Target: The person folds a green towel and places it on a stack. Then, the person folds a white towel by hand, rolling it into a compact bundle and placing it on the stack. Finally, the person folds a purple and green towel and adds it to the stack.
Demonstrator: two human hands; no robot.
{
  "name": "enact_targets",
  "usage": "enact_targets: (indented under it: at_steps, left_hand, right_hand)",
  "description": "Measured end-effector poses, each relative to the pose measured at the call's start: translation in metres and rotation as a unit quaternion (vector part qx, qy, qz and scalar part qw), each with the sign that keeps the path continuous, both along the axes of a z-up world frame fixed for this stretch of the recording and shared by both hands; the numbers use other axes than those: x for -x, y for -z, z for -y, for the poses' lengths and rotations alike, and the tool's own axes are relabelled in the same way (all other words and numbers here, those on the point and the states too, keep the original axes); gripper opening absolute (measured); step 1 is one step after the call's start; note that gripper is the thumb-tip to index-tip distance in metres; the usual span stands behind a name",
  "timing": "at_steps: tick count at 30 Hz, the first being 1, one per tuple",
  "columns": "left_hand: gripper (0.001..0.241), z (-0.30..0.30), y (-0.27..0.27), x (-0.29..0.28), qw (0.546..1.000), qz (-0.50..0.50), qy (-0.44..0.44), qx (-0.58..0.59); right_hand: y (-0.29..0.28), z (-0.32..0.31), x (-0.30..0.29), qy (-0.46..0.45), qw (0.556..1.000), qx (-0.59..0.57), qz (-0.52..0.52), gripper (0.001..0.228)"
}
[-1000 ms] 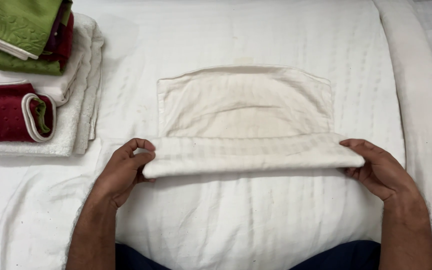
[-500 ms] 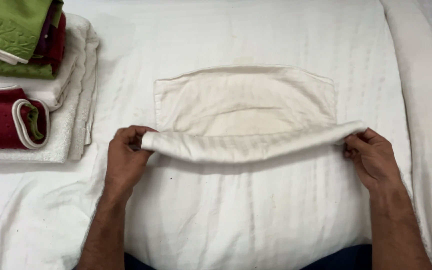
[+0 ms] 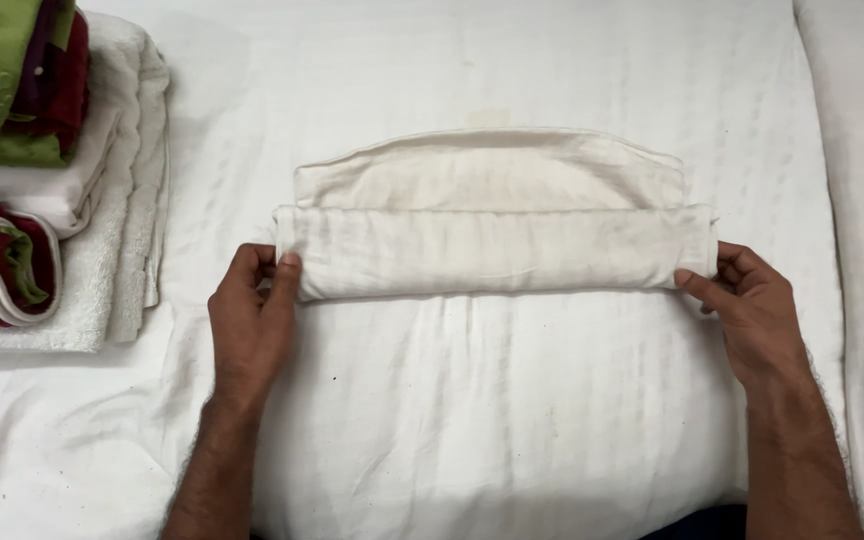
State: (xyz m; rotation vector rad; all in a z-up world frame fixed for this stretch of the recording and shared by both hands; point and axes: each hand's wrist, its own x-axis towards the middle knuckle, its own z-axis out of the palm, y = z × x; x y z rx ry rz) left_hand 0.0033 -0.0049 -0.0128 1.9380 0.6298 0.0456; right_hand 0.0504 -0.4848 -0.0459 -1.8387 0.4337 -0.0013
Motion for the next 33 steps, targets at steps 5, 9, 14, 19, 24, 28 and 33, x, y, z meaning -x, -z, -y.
enact_targets:
  at_steps: [5, 9, 14, 19, 24, 28, 33]
  left_hand:
    - [0.032, 0.003, 0.006, -0.001, 0.991, 0.111, 0.037, -0.071]
    - [0.031, 0.004, 0.015, -0.003, 0.991, 0.119, 0.021, -0.051]
    - [0.027, 0.005, 0.000, -0.004, 0.998, 0.066, 0.010, -0.023]
    - [0.032, 0.007, -0.022, -0.001, 0.990, -0.097, 0.024, -0.104]
    - [0.038, 0.012, -0.013, 0.006, 0.979, -0.105, 0.018, -0.173]
    - [0.040, 0.021, -0.001, 0.013, 0.963, -0.053, 0.032, -0.262]
    - [0.043, 0.021, -0.012, 0.009, 0.985, -0.046, -0.010, -0.169]
  right_hand:
    - [0.016, 0.011, -0.001, -0.003, 0.995, -0.077, 0.067, 0.023]
    - [0.007, -0.001, 0.000, 0.011, 0.993, -0.089, 0.081, 0.017]
    - [0.000, -0.003, 0.003, 0.056, 0.990, -0.043, 0.119, 0.013]
    - [0.017, 0.010, 0.000, 0.084, 0.995, -0.021, 0.052, 0.017]
    - [-0.004, -0.010, 0.001, 0.054, 0.994, 0.079, -0.059, 0.024]
    - [-0.013, -0.013, 0.003, 0.054, 0.984, 0.158, -0.058, 0.035]
    - [-0.011, -0.011, 0.004, 0.024, 0.976, 0.185, -0.111, 0.041]
